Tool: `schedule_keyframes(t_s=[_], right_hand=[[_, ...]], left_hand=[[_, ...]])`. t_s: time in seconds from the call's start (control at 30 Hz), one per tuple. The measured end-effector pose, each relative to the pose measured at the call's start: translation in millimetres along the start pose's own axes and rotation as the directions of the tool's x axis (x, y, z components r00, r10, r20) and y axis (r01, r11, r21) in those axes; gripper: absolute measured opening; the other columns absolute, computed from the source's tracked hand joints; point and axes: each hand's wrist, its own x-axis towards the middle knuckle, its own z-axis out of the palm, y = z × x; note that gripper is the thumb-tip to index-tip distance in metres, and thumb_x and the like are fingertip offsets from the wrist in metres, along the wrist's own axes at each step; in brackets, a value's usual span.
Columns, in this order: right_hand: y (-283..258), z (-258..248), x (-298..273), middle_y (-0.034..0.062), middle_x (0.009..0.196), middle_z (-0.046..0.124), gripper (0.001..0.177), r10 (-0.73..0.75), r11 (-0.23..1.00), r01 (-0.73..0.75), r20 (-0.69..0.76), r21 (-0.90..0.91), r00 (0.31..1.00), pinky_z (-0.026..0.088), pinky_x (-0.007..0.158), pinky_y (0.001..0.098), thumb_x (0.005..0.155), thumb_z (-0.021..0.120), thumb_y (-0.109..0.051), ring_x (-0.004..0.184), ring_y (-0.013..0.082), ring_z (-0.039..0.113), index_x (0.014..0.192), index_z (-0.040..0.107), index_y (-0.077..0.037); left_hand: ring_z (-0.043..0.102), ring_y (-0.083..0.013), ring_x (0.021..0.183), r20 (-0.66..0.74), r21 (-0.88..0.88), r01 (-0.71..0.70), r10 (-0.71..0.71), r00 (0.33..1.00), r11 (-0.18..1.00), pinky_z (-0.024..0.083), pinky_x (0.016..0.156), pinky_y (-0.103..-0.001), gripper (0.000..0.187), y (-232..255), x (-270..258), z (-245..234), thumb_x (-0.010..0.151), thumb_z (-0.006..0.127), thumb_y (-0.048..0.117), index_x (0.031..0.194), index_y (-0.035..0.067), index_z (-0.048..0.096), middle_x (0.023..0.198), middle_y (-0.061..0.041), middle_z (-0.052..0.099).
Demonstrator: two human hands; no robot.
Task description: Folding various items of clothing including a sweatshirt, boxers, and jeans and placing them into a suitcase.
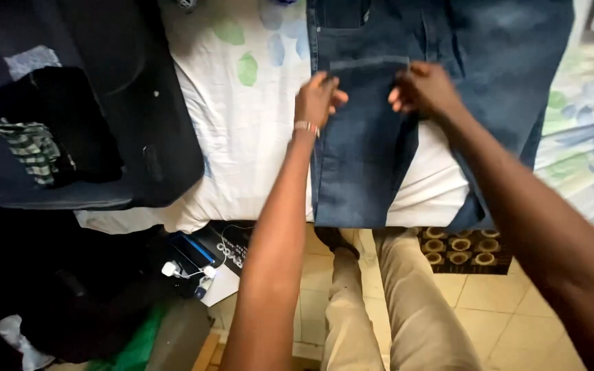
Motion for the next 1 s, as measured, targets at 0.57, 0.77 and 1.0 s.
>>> schedule_keyframes(t_s=[0.57,0.77,1.0], right_hand=[[-22.9,-8.0,41.1,0.0102,0.087,0.071,0.030,-0.390,0.921,0.389,-0.041,-0.021,0.920,0.056,0.057,0.0284,0.118,0.048,-0.027,0.067,0.0149,0.070,0.123,0.062,0.000],[91.4,2.8,-107.1,0.0058,0.079,0.067,0.026,-0.247,0.961,0.262,-0.149,0.089,0.958,0.052,0.057,0.0267,0.114,0.051,-0.021,0.064,0.0102,0.064,0.122,0.064,0.000],[256.0,-23.3,-242.1,0.0065,0.082,0.070,0.026,-0.212,0.972,0.233,-0.349,0.019,0.913,0.054,0.064,0.0242,0.111,0.054,-0.022,0.071,0.0086,0.066,0.118,0.065,0.000]], left_hand=[[0.071,-0.0104,0.063,0.022,0.063,-0.269,0.268,0.963,0.961,0.058,0.058,-0.026,0.033,25.3,35.1,27.3,0.100,0.060,0.030,0.122,0.006,0.057,0.082,-0.005,0.074],[0.071,-0.0073,0.078,0.331,-0.014,-0.005,0.009,0.944,1.000,0.056,0.065,-0.024,0.029,-86.9,-124.7,74.9,0.104,0.059,0.030,0.122,0.009,0.067,0.096,-0.001,0.076],[0.069,-0.0097,0.078,0.429,-0.079,0.275,-0.216,0.877,0.958,0.054,0.067,-0.026,0.025,-213.0,-232.8,106.3,0.102,0.058,0.023,0.121,0.008,0.066,0.096,-0.003,0.075]])
